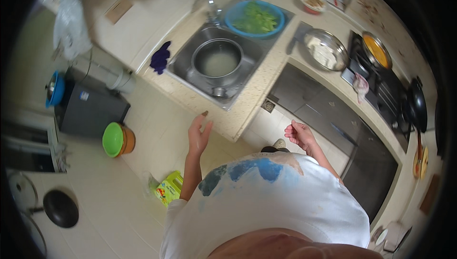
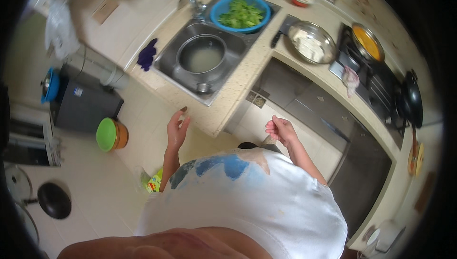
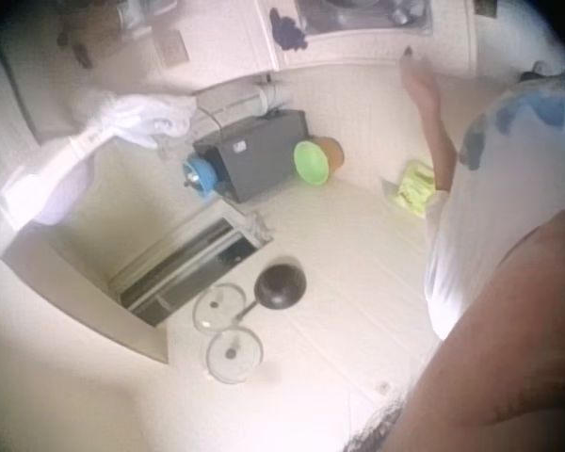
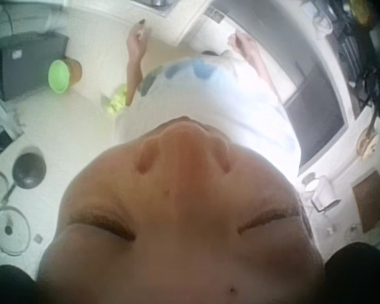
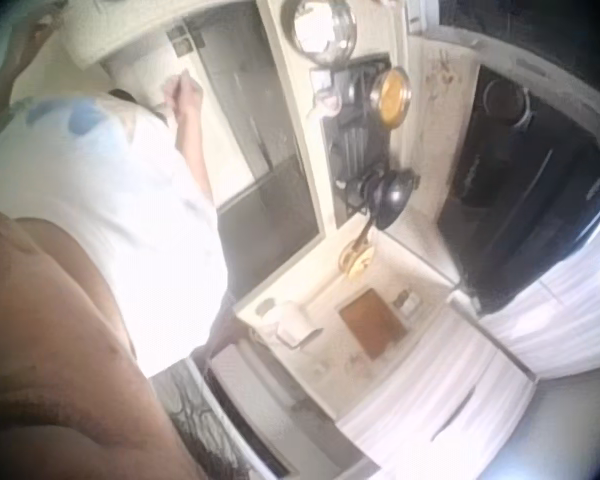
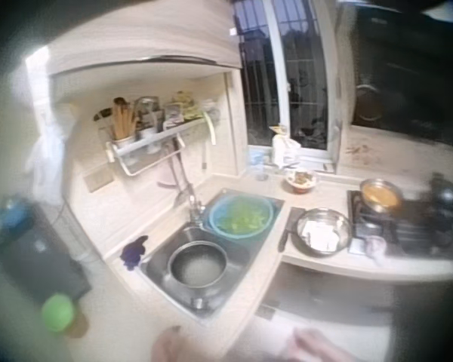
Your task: The person cleans a wok with a cloth, places it on the stove, and turns on the burner. They then retrieve a bowl of tofu, rinse the tofu under running water, and place it into a pot of water in the sink. Finally, they cover the wok with a lid.
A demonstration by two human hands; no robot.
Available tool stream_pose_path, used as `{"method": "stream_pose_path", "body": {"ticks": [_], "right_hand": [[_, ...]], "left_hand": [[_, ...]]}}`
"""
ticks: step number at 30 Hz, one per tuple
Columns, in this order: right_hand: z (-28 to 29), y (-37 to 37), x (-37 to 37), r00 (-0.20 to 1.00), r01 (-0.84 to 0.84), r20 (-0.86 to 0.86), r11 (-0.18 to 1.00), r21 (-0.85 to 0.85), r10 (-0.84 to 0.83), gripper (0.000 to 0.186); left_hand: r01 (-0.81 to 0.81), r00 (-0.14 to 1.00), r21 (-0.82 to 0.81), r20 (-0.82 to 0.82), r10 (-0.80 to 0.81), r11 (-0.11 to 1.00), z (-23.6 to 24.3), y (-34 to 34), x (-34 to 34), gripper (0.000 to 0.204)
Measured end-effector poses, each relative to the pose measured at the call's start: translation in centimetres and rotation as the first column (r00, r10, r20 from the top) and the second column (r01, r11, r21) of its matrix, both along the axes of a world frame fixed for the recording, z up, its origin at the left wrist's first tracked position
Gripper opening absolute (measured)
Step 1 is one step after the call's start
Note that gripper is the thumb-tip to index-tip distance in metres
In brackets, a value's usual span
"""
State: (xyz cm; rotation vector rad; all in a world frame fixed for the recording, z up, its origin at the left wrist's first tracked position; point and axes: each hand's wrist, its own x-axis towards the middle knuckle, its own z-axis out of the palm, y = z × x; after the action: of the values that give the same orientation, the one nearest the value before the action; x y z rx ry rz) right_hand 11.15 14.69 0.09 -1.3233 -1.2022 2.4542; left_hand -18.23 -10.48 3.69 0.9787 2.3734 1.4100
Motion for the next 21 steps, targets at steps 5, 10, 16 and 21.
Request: {"method": "stream_pose_path", "body": {"ticks": [5,10,16,21], "right_hand": [[-0.6,4.8,3.1,0.975,0.200,0.084,0.979,0.044,-0.203,0.027],[-0.9,8.0,5.7,0.955,0.295,0.012,0.955,0.024,-0.295,0.021],[-1.2,13.2,10.6,0.913,0.407,-0.034,0.913,0.016,-0.406,0.018],[-1.8,13.8,14.2,0.849,0.529,-0.021,0.848,0.033,-0.528,0.018]], "left_hand": [[0.147,0.980,0.017,0.129,-0.148,0.989,0.5,8.8,1.7,0.034],[0.306,0.952,-0.039,0.012,-0.306,0.951,1.3,14.8,3.2,0.032],[0.380,0.915,-0.108,-0.098,-0.390,0.919,0.4,25.4,4.1,0.031],[0.366,0.886,-0.034,-0.293,-0.360,0.930,-1.5,34.9,2.0,0.033]]}}
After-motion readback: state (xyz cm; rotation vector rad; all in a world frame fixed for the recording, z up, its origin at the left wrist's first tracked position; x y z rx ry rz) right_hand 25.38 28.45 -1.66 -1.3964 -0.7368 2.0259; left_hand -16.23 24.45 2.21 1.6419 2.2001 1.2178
